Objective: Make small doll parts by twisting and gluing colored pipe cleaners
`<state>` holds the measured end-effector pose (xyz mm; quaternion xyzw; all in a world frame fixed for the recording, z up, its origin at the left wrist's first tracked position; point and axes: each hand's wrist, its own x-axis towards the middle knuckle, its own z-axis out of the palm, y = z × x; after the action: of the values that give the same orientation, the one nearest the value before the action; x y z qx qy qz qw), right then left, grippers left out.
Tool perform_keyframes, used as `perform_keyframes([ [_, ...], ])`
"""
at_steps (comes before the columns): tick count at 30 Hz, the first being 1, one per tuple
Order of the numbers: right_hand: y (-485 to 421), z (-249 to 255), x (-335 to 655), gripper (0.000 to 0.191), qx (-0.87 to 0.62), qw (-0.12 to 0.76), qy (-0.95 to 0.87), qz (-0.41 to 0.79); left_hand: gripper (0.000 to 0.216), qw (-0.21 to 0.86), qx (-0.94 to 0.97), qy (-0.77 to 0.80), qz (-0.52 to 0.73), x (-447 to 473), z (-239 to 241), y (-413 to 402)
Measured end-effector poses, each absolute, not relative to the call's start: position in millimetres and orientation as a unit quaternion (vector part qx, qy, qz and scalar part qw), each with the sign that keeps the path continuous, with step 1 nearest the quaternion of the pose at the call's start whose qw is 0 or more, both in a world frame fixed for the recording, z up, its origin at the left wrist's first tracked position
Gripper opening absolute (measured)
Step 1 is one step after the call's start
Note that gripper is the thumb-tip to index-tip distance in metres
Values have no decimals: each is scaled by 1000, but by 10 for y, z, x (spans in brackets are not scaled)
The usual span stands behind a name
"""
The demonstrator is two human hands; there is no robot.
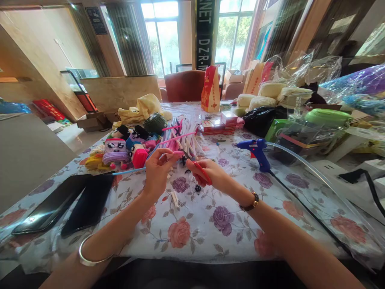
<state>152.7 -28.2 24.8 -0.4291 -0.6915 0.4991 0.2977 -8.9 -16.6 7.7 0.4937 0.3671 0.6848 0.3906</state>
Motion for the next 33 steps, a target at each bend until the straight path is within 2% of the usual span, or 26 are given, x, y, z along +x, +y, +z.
perform_keyframes([
  [7,-233,236,1578,58,-442,319,-673,499,16,393,487,363,690,-92,73,-164],
  [17,-175,251,1644,55,-405,289,-704,507,20,385,491,364,692,-91,76,-164],
  [26,-183,257,1690,48,-423,283,-776,372,20,355,513,380,683,-95,97,-197],
  [33,-193,254,1669,46,-434,273,-796,322,19,349,516,379,685,-96,85,-184],
])
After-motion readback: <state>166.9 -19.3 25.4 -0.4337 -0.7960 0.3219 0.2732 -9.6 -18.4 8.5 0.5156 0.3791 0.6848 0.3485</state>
